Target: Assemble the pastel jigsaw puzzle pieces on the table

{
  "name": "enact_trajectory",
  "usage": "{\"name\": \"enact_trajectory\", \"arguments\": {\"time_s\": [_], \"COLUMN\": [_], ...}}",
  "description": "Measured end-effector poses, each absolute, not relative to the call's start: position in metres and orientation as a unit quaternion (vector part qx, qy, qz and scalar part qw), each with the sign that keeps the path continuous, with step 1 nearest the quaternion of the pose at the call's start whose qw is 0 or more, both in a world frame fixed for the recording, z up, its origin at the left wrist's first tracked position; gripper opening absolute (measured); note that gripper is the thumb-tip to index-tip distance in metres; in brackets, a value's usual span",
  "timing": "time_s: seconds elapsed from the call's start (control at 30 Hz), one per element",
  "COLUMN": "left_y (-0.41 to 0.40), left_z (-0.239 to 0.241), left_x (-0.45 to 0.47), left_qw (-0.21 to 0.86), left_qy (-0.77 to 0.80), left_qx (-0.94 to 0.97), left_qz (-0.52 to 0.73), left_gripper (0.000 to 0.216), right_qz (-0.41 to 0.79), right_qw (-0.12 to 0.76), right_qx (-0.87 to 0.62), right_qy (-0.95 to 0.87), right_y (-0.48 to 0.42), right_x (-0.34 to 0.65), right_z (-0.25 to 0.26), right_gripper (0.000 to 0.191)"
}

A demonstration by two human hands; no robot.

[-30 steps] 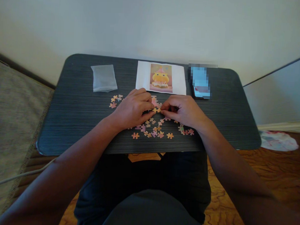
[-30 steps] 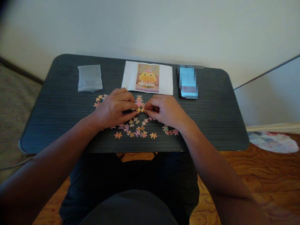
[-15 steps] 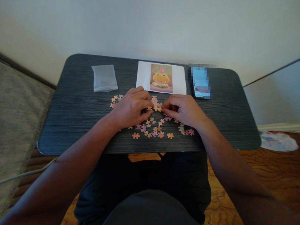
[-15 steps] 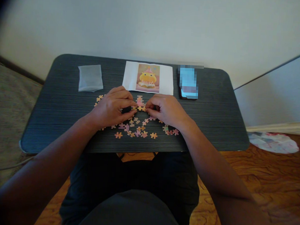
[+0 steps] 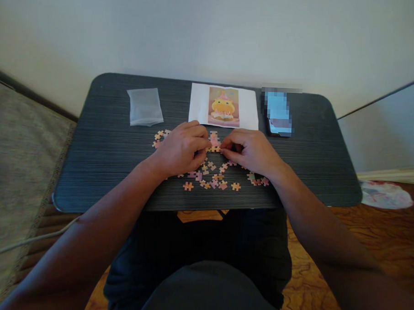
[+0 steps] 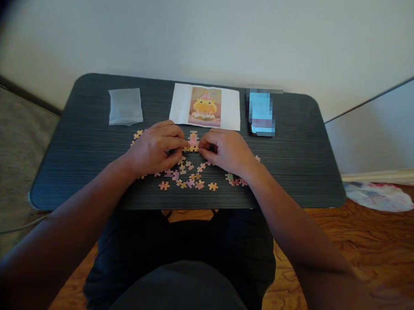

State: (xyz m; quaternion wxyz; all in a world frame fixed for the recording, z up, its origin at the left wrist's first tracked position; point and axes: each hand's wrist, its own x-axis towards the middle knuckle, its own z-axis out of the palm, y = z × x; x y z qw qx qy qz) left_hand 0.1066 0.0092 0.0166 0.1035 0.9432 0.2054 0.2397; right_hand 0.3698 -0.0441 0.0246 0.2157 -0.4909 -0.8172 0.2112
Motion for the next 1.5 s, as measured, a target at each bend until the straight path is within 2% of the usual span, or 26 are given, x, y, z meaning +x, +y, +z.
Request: {"name": "enact_trajectory", "arguments": {"time_s": [0.33, 0.8, 1.33, 1.5], "left_y": [0.01, 0.015, 0.015, 0.015], "left_z": [0.013, 0.008, 0.007, 0.01], "left_x": [0.107, 0.106, 0.107, 0.107], "left_qw": [0.103, 0.179, 0.172, 0.173], "left_qy": [0.198, 0.188, 0.174, 0.169], "left_qx": [0.943, 0.928, 0.929, 0.935], "left_qz": [0.248, 0.269, 0.278, 0.259], "left_gripper": [0.025, 0.028, 0.031, 0.034], "right_qz": [0.221, 0.219, 0.212, 0.204], "right_qw": [0.227, 0.216, 0.221, 0.213], "right_qx": [-0.493, -0.486, -0.491, -0.494], "right_qy": [-0.81, -0.818, -0.816, -0.818], "right_y": [-0.044, -0.046, -0.047, -0.047], "right_x": [0.371, 0.366, 0.362, 0.359], "right_z": [0.025, 0.025, 0.021, 0.02], "right_gripper": [0.009, 0.011, 0.017, 0.013]}}
